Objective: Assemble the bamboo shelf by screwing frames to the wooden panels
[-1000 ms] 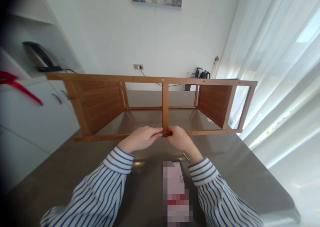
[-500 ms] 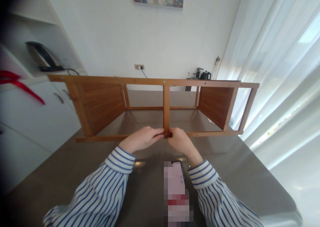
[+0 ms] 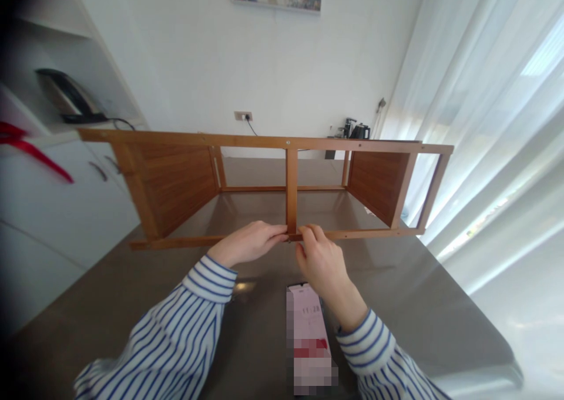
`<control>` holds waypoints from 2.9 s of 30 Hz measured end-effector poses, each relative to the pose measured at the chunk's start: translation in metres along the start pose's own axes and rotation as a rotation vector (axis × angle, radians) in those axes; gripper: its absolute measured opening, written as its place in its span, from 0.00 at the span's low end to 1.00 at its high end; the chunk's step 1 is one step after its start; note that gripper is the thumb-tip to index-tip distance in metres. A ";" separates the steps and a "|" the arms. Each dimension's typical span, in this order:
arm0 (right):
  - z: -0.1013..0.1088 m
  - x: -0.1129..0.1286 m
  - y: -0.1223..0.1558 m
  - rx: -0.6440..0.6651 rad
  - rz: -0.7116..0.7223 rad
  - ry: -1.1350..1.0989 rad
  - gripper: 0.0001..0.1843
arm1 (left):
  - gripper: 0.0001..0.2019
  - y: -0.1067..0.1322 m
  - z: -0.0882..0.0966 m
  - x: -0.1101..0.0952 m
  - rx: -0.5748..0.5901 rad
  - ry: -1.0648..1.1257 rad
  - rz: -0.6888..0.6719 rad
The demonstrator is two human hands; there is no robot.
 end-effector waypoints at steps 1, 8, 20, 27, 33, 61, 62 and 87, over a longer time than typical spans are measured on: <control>-0.001 0.002 0.004 -0.005 0.019 0.023 0.16 | 0.18 0.000 0.000 0.000 0.002 0.008 -0.007; -0.017 0.010 0.007 -0.003 0.065 0.058 0.13 | 0.18 -0.001 -0.003 0.001 -0.006 0.003 -0.044; -0.023 0.014 0.005 -0.054 0.038 0.104 0.13 | 0.18 -0.001 -0.005 0.004 -0.019 -0.006 -0.063; -0.025 0.017 0.005 -0.044 0.014 0.094 0.14 | 0.18 -0.002 -0.007 0.008 -0.024 0.018 -0.066; -0.026 0.018 0.005 -0.029 -0.030 0.058 0.12 | 0.18 -0.001 -0.006 0.007 -0.023 0.030 -0.062; -0.028 0.013 0.007 -0.017 -0.042 -0.012 0.13 | 0.20 -0.001 -0.006 0.009 -0.024 0.040 -0.061; -0.028 0.013 0.007 -0.019 -0.040 -0.018 0.13 | 0.20 -0.001 -0.006 0.008 -0.022 0.040 -0.061; -0.024 0.015 0.006 -0.055 0.004 0.011 0.12 | 0.19 0.000 -0.003 0.004 -0.010 0.026 -0.053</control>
Point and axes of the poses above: each hand's wrist, its own y-axis away from the middle knuckle, its own z-axis out of the back of the hand, x = y × z, the point moved 3 cm from there along -y, towards the middle knuckle, and after that the axes turned 2 degrees about -x, right-handed, at the moved point
